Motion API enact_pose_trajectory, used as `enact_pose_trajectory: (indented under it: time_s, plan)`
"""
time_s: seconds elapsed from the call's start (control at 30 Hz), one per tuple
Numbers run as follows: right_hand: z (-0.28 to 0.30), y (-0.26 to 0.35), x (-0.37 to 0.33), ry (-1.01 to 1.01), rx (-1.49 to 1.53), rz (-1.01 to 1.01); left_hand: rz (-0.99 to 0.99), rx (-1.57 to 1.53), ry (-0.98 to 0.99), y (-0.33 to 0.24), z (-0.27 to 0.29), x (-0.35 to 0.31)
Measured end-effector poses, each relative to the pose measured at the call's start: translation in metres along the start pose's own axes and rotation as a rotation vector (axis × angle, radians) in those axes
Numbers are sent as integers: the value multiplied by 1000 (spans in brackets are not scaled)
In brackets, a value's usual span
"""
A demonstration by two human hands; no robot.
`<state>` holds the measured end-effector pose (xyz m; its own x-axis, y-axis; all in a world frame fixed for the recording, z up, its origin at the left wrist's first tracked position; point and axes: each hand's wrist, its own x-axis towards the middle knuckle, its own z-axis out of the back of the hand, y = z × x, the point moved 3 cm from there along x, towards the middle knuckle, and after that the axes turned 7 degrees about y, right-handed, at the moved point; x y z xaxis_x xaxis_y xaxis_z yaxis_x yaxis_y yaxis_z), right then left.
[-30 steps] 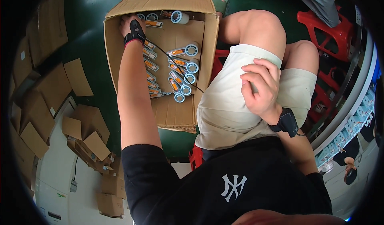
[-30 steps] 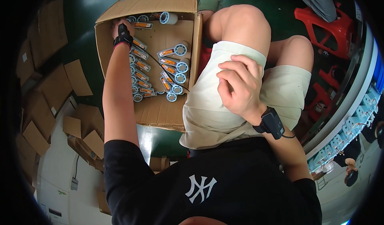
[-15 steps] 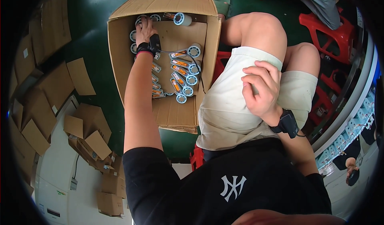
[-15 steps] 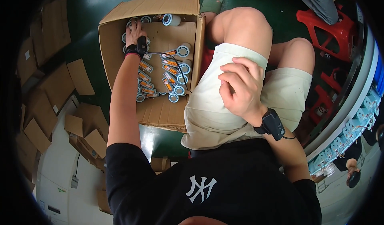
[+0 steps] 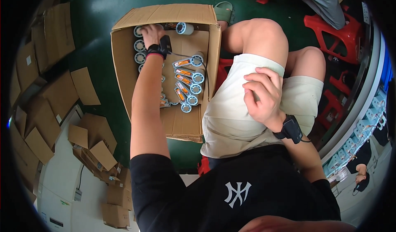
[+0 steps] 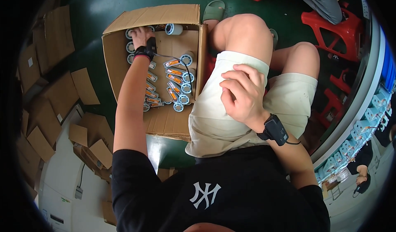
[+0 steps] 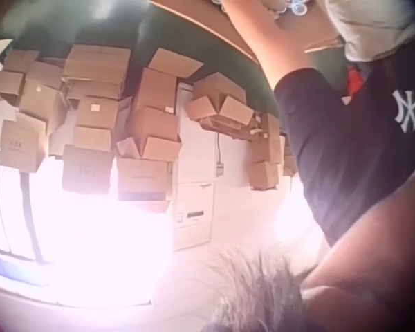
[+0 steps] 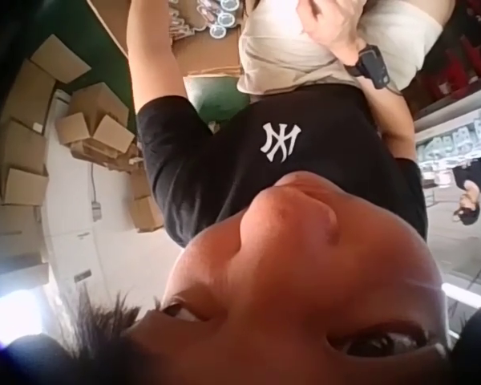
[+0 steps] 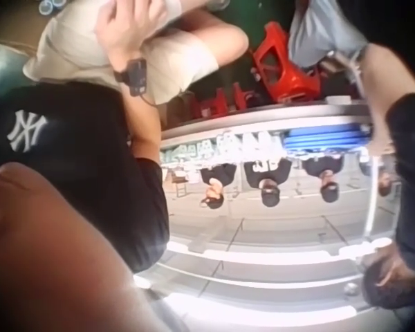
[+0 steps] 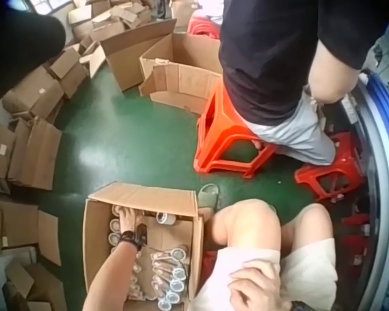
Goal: The person fits circuit boards into fan housings by hand, places the assembled fans into a cardboard box, and then retrieves more fans from the box to continue the assembly.
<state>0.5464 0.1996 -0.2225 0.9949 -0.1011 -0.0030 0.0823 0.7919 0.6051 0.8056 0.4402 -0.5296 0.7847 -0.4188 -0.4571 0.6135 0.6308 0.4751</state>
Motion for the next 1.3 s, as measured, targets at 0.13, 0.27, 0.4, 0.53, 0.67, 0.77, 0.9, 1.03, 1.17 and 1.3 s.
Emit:
enact_pose_trajectory:
  time_s: [0.13, 0.27, 0.4, 0.53, 0.67, 0.77, 0.9, 1.03, 1.17, 1.3]
  plan:
    - [3, -1, 0, 0, -10, -3, -376, -535, -192, -47, 72, -49]
    - [-2, 2, 2, 6, 11, 18, -310, -437, -377, -87, 53, -43]
    - [-2, 4, 2, -10, 9, 10, -278, -412, -299, -91, 56, -32]
    - [1, 2, 0, -5, -3, -2, -152, -457, -266, -93, 47, -34]
    - [-1, 4, 1, -9, 14, 21, -124, -314, -166, -75, 32, -25]
    - [1, -2, -2, -21, 5, -5, -149, -457, -39, -63, 85, -31]
    - [-1, 1, -1, -32, 19, 12, 13, -898, 155, -47, 66, -30]
    - [0, -2, -2, -35, 16, -1, 228, -1296, 155, -18, 67, -22]
    - [-2, -3, -1, -40, 24, 13, 137, -1658, 49, 13, 24, -14]
    - [0, -3, 0, -37, 19, 1, 259, -1895, 885, 18, 8, -29]
